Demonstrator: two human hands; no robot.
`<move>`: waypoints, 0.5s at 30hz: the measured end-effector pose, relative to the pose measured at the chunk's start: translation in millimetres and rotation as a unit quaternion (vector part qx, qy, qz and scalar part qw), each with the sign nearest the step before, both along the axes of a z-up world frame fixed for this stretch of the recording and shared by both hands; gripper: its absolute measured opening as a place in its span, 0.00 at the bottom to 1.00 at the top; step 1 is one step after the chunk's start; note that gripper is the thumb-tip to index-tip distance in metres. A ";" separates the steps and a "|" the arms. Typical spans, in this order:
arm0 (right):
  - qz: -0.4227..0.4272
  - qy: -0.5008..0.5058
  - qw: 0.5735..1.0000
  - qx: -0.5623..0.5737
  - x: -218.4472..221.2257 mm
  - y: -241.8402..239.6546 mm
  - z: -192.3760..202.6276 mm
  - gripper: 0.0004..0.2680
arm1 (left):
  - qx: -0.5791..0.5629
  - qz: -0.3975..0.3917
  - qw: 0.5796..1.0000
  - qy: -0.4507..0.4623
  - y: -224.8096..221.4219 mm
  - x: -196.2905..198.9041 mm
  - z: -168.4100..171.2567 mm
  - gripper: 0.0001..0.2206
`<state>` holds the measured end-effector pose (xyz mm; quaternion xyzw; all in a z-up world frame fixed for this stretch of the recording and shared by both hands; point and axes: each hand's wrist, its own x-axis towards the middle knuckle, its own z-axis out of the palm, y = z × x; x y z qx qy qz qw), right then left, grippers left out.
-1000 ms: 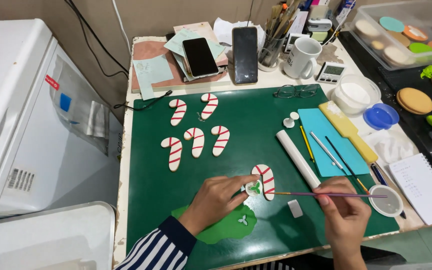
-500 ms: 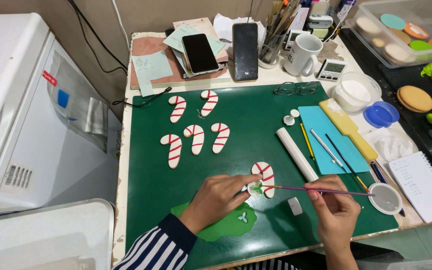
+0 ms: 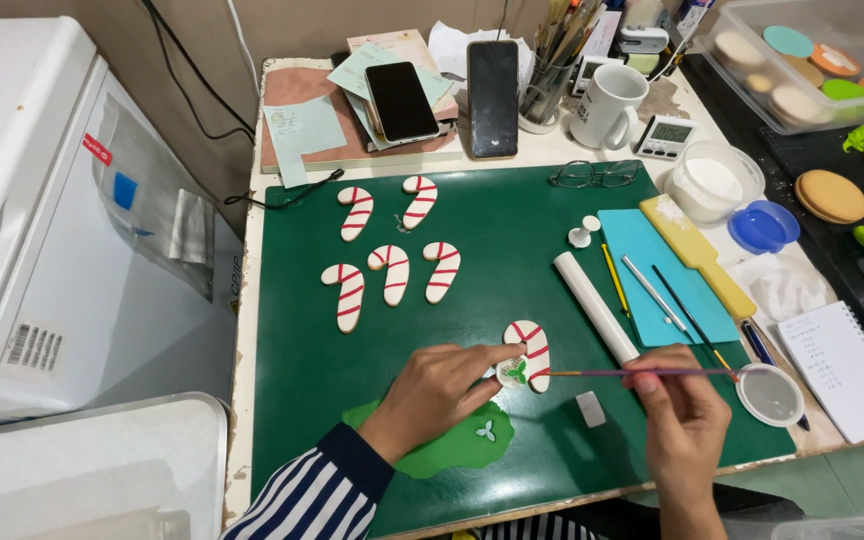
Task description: Cutting small leaf shapes from green fondant and attaching them to candy cane-shaped fondant pieces using a brush and edible glue.
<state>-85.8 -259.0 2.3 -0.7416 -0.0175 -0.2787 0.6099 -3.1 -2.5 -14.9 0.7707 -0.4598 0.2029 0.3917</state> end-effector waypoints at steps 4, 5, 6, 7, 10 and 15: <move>0.019 0.102 0.992 -0.075 12.7 -13.1 19.4 0.12 | -0.004 -0.002 1.000 0.018 2.1 1.6 1.2 0.19; -0.008 0.241 0.952 -0.190 17.8 -11.1 24.0 0.11 | 0.001 -0.005 1.000 0.025 2.5 1.9 2.9 0.19; -0.036 0.371 0.879 -0.298 22.7 -9.1 28.7 0.10 | 0.007 -0.007 0.999 0.032 2.9 2.1 4.8 0.19; -0.036 0.371 0.879 -0.298 25.2 -10.3 18.0 0.10 | 0.006 -0.007 0.999 0.031 2.7 1.4 5.9 0.19; -0.072 0.362 0.806 -0.462 30.9 -10.4 -2.0 0.09 | 0.019 0.009 1.000 0.020 2.9 -0.1 8.8 0.17; 0.053 0.267 0.929 -0.251 30.8 17.5 24.6 0.15 | 0.021 0.015 1.000 0.009 3.1 0.2 9.7 0.20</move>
